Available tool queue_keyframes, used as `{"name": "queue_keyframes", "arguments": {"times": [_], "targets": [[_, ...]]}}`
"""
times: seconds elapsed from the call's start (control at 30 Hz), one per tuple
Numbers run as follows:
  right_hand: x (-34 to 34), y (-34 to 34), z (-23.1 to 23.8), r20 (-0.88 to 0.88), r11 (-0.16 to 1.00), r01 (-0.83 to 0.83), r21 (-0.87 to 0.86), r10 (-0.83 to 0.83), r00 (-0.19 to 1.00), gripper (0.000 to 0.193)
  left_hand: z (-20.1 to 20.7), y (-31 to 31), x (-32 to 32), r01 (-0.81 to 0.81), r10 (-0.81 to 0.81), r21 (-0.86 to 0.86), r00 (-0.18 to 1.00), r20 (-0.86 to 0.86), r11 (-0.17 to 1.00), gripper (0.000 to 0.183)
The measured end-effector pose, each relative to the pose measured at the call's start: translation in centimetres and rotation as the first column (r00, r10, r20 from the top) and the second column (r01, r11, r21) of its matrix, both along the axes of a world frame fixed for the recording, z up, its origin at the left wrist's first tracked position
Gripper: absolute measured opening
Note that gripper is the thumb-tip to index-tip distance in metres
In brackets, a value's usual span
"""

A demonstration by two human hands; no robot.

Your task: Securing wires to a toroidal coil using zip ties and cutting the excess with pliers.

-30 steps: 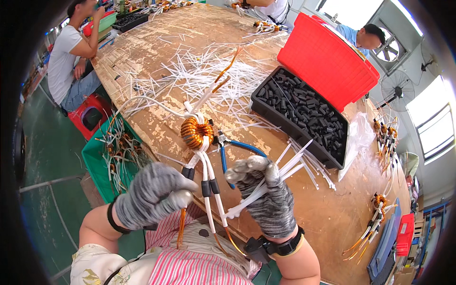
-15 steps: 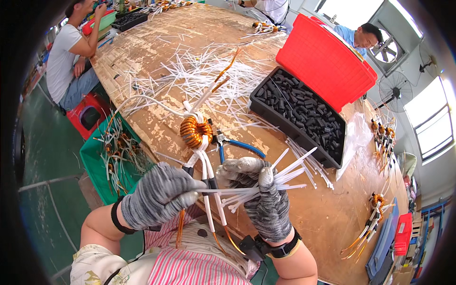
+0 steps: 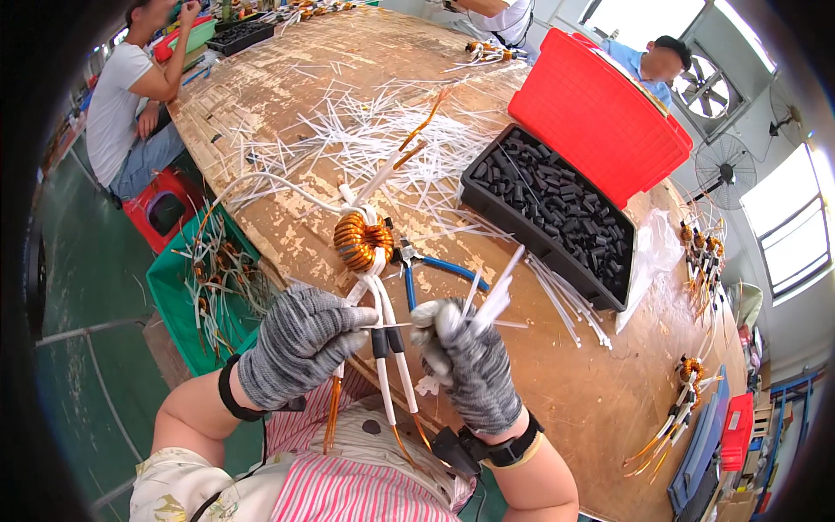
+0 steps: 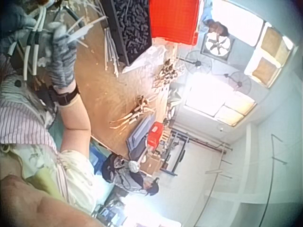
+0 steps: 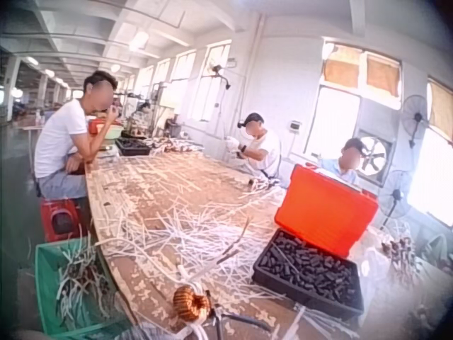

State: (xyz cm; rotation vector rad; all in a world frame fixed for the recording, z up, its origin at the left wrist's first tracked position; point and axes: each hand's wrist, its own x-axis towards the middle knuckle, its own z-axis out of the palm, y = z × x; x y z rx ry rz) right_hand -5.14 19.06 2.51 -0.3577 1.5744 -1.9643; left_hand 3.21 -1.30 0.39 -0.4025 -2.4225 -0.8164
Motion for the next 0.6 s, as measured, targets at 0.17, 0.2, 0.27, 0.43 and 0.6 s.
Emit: {"name": "queue_keyframes", "arguments": {"times": [0.17, 0.2, 0.27, 0.43, 0.6], "targets": [[-3.3, 1.1, -2.3, -0.014, 0.967, 0.09, 0.237, -0.09, 0.996, 0.039, -1.7, -0.5, -0.1, -0.152, 0.154, -0.025, 0.981, 0.117, 0.988, 0.024], [-3.2, 1.3, -2.8, -0.014, 0.967, 0.091, 0.238, -0.09, 0.996, 0.039, -1.9, -0.4, -0.1, -0.152, 0.154, -0.024, 0.981, 0.117, 0.988, 0.024], [-2.5, 0.6, -3.1, 0.025, 0.942, 0.042, 0.334, -0.054, 0.998, 0.039, -2.2, 0.0, -0.1, -0.136, 0.166, -0.135, 0.956, 0.243, 0.981, 0.027], [-2.2, -0.7, -4.5, 0.128, 0.994, -0.076, 0.08, 0.066, 0.99, 0.037, -3.8, 0.1, -1.0, -0.078, 0.088, -0.059, 0.979, 0.185, 0.995, 0.02], [-2.3, 0.1, -3.5, 0.05, 0.975, -0.158, 0.153, 0.152, 0.987, 0.027, -4.0, -0.1, -0.6, -0.107, 0.088, 0.131, 0.986, 0.14, 0.986, 0.017]]}}
